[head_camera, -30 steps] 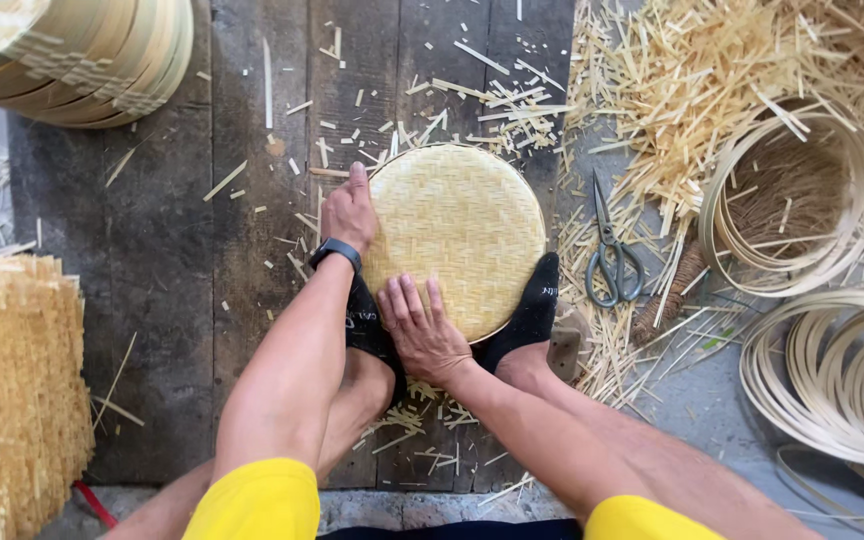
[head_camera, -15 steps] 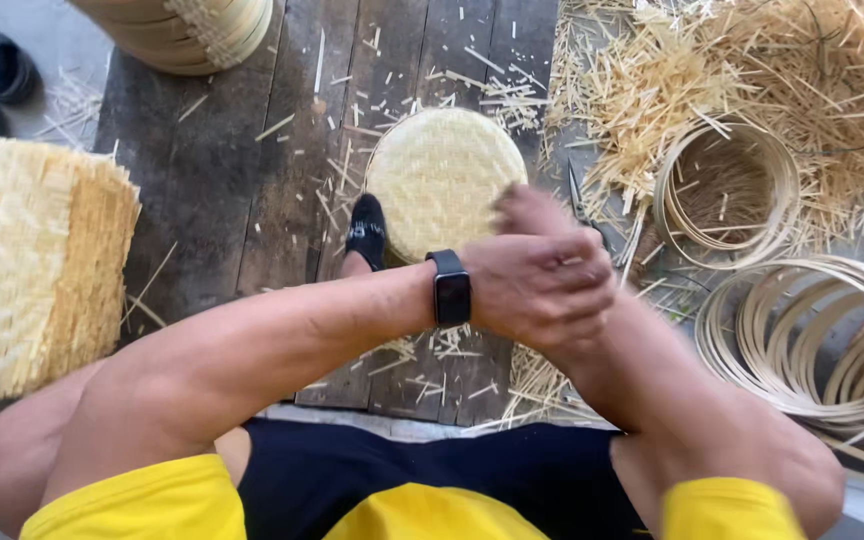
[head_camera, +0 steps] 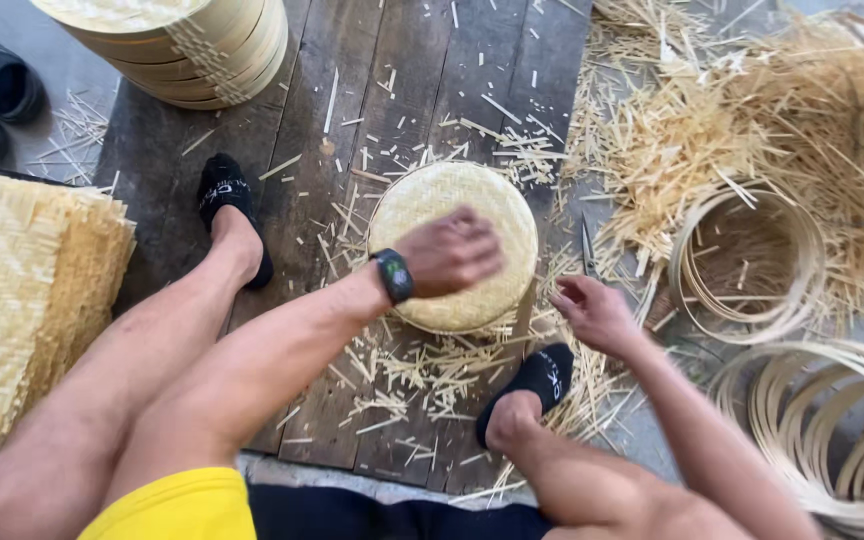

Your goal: The person places a woven bamboo mat on a wooden base, fits a bamboo ring around it, and trims the excess mat with shears. They repeat this process multiple times, stacking the finished circular trays.

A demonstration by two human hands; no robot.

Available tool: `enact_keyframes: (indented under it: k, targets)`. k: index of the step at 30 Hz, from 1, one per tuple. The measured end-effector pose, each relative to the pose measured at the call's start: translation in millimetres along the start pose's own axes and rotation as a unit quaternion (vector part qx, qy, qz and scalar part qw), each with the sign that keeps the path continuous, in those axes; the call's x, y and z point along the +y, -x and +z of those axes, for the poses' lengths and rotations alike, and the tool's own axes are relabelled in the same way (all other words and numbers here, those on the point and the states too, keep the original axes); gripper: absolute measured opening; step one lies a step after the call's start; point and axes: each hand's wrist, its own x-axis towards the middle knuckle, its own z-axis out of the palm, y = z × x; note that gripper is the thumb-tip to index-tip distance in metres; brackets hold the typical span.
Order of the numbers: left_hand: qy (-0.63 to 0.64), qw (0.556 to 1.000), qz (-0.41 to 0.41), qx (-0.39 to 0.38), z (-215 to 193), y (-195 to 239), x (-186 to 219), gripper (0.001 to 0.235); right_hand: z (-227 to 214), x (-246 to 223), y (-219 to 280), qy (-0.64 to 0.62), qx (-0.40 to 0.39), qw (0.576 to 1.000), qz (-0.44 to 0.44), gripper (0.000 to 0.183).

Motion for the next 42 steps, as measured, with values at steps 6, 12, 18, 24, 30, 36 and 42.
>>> enact_keyframes:
  k: [6,12,18,24,30,36,42]
  targets:
    - [0.136,0.482,-0.857,-0.123,107,139,-38,0.061,113,38,-127,-0.518,0.054,0.839,0.155,0.053]
    - [0.386,0.245,-0.858,0.234,142,153,-9,0.065,94,21,-124,-0.72,0.097,0.679,0.104,0.056]
    - [0.511,0.175,-0.796,0.273,59,104,-15,0.079,33,22,-63,-0.655,0.099,0.749,-0.035,0.067]
    - [0.562,0.243,-0.777,0.147,64,86,-3,0.083,64,39,-68,-0.618,0.135,0.774,0.046,0.056]
    - [0.12,0.606,-0.78,-0.101,102,79,54,0.079,86,30,-66,-0.122,0.255,0.959,-0.028,0.059]
    - [0.034,0.617,-0.773,-0.142,123,24,116,0.109,62,-15,-105,0.12,0.12,0.947,-0.271,0.078]
    - [0.114,0.714,-0.687,-0.072,98,44,116,0.107,91,-12,-76,0.012,0.168,0.963,-0.209,0.076]
